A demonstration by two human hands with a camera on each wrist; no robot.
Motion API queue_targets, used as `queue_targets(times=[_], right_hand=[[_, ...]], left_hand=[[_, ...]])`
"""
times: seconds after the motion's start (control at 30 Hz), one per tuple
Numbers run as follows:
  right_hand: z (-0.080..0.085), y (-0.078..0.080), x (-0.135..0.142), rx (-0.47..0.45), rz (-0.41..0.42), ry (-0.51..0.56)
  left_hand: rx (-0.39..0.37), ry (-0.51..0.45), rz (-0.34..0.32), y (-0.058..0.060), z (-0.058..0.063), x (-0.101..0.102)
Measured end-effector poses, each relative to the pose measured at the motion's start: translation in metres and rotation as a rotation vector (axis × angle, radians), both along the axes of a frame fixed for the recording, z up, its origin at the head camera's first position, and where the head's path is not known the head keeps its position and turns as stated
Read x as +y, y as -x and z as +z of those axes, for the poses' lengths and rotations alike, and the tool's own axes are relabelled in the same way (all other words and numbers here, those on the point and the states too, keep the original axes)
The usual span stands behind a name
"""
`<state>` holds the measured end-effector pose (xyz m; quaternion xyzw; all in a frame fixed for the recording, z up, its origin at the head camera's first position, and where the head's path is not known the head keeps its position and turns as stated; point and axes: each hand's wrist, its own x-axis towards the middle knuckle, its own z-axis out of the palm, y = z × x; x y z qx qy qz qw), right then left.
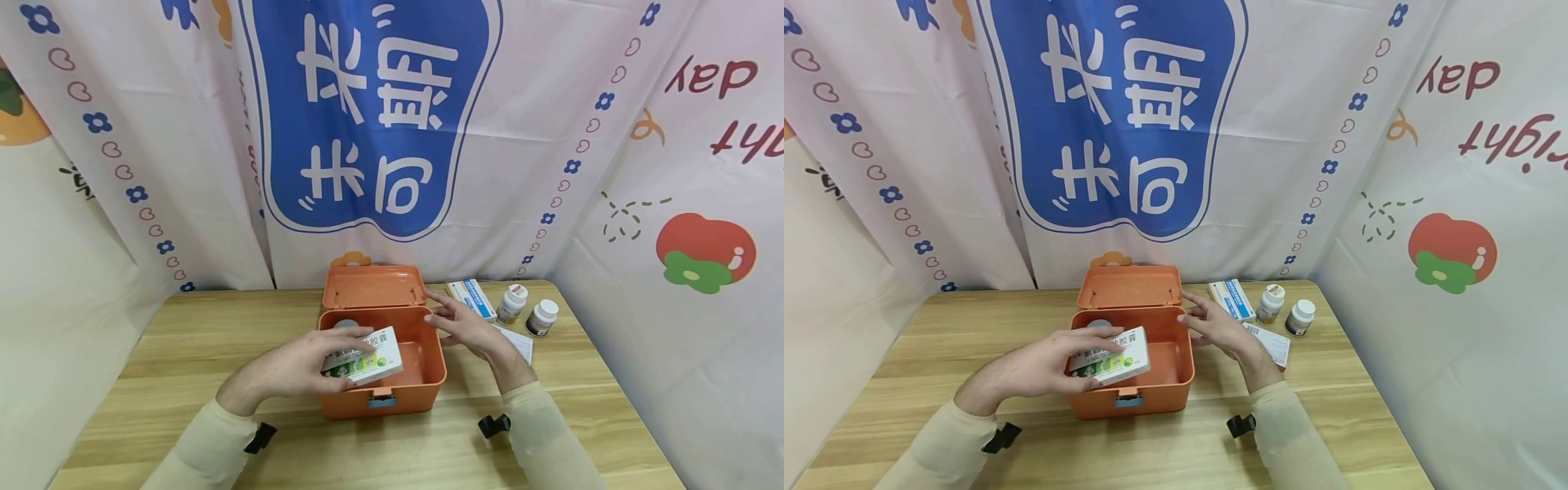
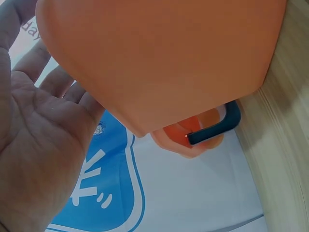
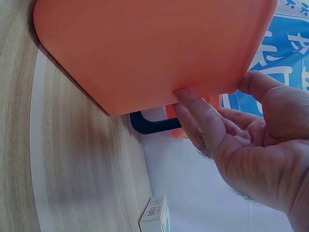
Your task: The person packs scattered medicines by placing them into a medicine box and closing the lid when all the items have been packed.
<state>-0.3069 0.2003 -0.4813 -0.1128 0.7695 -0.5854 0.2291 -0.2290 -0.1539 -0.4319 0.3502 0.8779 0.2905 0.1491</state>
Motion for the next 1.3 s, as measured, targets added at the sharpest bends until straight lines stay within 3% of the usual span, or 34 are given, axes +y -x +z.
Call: queue_targets(times=[0.5, 0.87, 1.1, 1.3], right_hand=[[0.001, 0.001, 0.0, 0.001, 0.01, 0.003], [0.001, 0.0, 0.0, 0.003, 0.007, 0.001], [0.001, -0.001, 0.0, 0.002, 0.009, 0.01], [0.001, -0.001, 0.0, 0.0, 0.012, 0.015]], left_hand=[[0.047, 0.066, -0.067, 0.006, -0.004, -0.001], [0.022, 0.055, -0.116, 0.008, -0.001, -0.002], [-0.001, 0.001, -0.044, 0.01, 0.002, -0.007], [0.087, -0.035, 0.011, 0.01, 0.005, -0.011]])
